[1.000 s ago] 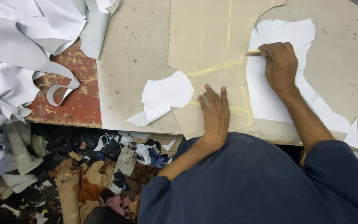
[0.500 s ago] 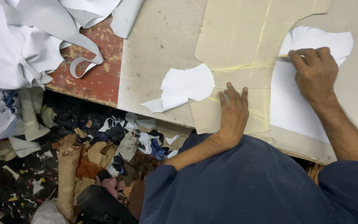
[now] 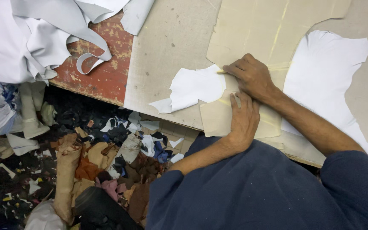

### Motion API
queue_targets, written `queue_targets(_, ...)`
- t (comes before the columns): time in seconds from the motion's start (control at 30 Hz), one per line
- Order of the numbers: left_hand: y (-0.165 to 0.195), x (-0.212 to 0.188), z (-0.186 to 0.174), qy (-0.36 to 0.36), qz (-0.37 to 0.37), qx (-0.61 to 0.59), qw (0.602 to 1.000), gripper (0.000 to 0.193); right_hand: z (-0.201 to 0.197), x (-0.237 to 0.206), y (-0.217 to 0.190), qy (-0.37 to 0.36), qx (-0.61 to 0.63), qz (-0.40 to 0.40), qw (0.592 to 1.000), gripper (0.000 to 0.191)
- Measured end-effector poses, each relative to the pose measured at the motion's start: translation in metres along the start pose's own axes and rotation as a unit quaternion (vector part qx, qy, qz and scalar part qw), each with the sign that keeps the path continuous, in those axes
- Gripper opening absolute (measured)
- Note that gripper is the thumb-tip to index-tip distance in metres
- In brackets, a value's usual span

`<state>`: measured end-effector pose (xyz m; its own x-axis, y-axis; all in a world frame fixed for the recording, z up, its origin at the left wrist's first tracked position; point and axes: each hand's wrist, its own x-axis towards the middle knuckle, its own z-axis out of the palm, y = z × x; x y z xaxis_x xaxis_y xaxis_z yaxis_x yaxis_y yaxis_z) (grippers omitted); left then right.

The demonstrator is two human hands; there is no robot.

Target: The person aligns a cardboard pattern on a white fabric sheet, traces its outline with a yellow marker, and then cuts the fabric along the traced line using a rotary cutter. The cut fabric piece is set aside on the table.

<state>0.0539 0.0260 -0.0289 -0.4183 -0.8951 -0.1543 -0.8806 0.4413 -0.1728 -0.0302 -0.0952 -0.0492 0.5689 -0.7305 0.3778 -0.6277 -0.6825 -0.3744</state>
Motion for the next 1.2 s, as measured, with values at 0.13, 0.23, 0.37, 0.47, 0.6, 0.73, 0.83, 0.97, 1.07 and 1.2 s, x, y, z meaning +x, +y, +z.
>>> queue_targets(0.13, 0.001, -0.002, 0.002, -0.008, 0.013, -0.004, 1.0, 0.048, 0.005, 0.006, -0.004, -0.007, -0.009, -0.01, 1.0, 0.026)
queue_targets(0.23, 0.003, -0.001, 0.005, -0.005, 0.009, -0.005, 1.0, 0.043, 0.002, 0.006, -0.006, -0.008, 0.007, -0.004, 1.0, 0.026)
queue_targets(0.37, 0.002, -0.001, 0.006, 0.025, 0.005, 0.022, 0.999, 0.054, -0.019, -0.02, -0.001, 0.093, 0.069, 0.085, 0.99, 0.026)
queue_targets(0.47, -0.005, -0.005, 0.009, 0.094, -0.019, -0.019, 0.995, 0.063, -0.04, -0.067, 0.013, 0.181, 0.084, 0.233, 0.952, 0.02)
queue_targets(0.6, -0.024, -0.002, 0.023, 0.108, -0.009, -0.22, 0.97, 0.063, -0.069, -0.158, 0.046, 0.281, 0.104, 0.373, 0.878, 0.02)
queue_targets(0.73, -0.05, 0.016, 0.044, 0.242, 0.003, -0.248, 0.938, 0.058, -0.114, -0.253, 0.099, 0.295, -0.057, 0.506, 0.809, 0.02)
queue_targets(0.83, -0.07, 0.028, 0.057, 0.245, 0.067, -0.149, 0.956, 0.053, -0.143, -0.3, 0.133, 0.176, -0.058, 0.689, 0.701, 0.018)
queue_targets(0.97, -0.087, 0.046, 0.059, 0.325, 0.152, -0.127, 0.925, 0.037, -0.158, -0.319, 0.144, 0.121, -0.007, 0.749, 0.651, 0.016)
queue_targets(1.07, -0.106, 0.058, 0.05, 0.376, 0.108, -0.13, 0.911, 0.027, -0.15, -0.317, 0.133, 0.157, -0.06, 0.707, 0.687, 0.016)
queue_targets(1.2, -0.127, 0.063, 0.029, 0.397, -0.025, -0.234, 0.887, 0.017, -0.134, -0.273, 0.068, 0.252, -0.125, 0.536, 0.796, 0.018)
